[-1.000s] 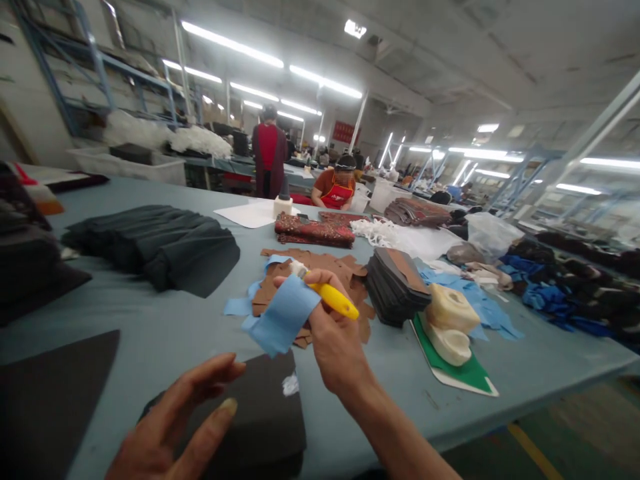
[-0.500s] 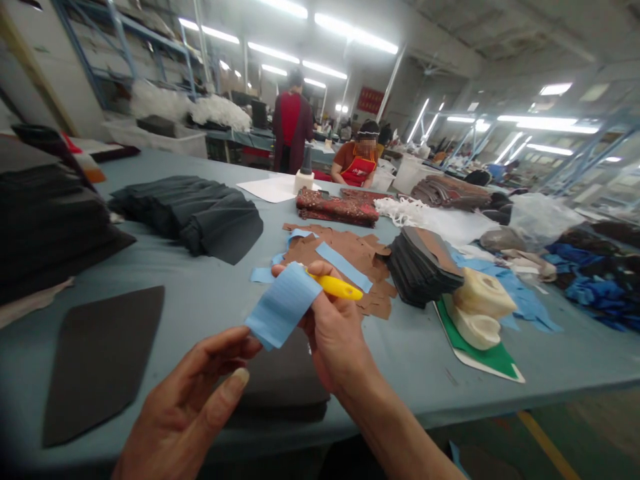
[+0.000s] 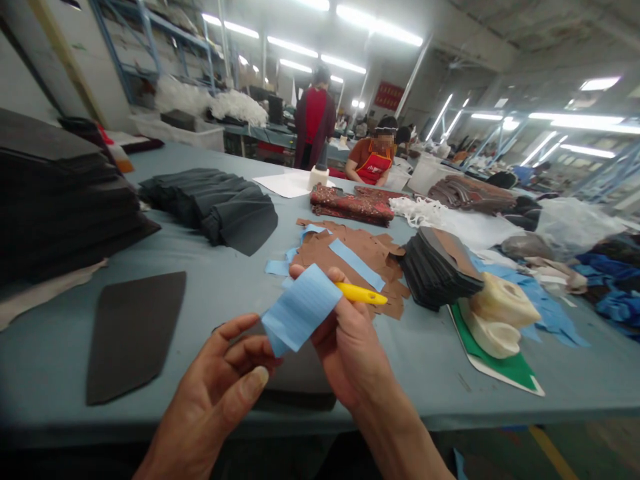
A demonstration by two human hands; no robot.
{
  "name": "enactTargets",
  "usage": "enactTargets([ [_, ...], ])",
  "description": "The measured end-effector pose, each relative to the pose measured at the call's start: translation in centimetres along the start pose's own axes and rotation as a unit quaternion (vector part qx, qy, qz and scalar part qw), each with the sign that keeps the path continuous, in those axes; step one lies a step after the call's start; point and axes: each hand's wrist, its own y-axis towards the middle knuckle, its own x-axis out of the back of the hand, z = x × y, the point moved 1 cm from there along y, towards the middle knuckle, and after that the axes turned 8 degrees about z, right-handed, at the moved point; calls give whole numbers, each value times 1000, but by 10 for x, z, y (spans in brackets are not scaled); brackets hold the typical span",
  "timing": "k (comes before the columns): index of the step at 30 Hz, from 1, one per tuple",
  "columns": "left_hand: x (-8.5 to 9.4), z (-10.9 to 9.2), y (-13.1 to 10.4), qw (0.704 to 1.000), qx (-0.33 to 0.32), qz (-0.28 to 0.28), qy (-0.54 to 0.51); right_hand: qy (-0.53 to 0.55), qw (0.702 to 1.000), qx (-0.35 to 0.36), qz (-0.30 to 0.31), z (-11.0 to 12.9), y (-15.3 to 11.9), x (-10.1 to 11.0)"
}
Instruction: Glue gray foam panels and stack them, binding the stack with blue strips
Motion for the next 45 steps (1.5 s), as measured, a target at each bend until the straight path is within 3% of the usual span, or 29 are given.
enactTargets([
  [6, -9, 1, 2, 994, 14, 101, -47, 5, 999, -17, -39, 1, -3, 5],
  [9, -14, 2, 1, 994, 9, 93, -47, 12, 999, -2, -39, 0, -6, 13],
  [14, -18, 2, -2, 997, -20, 76, -19, -38, 999, -9, 39, -3, -11, 29],
  [17, -18, 3, -4, 997, -16, 69, -30, -61, 997, 8, 37, -7, -15, 33],
  [25, -18, 3, -7, 997, -47, 21, 51, -16, 984, 174, -31, -5, -40, 56],
  [31, -11, -2, -13, 984, -61, 46, 158, -80, 962, 230, -125, 8, -80, 109],
  [34, -14, -11, -16, 972, -55, 64, 217, -90, 931, 276, -222, 22, -93, 139],
  [36, -19, -15, -18, 967, -44, 89, 236, -131, 901, 325, -255, 30, -100, 148],
  [38, -25, -14, -19, 968, -16, 117, 221, -186, 875, 366, -255, 31, -108, 144],
  [40, -31, -9, -20, 973, 22, 143, 182, -233, 872, 366, -226, 25, -115, 129],
  [45, -39, 0, -23, 973, 76, 152, 157, -289, 919, 244, -109, -7, -124, 80],
])
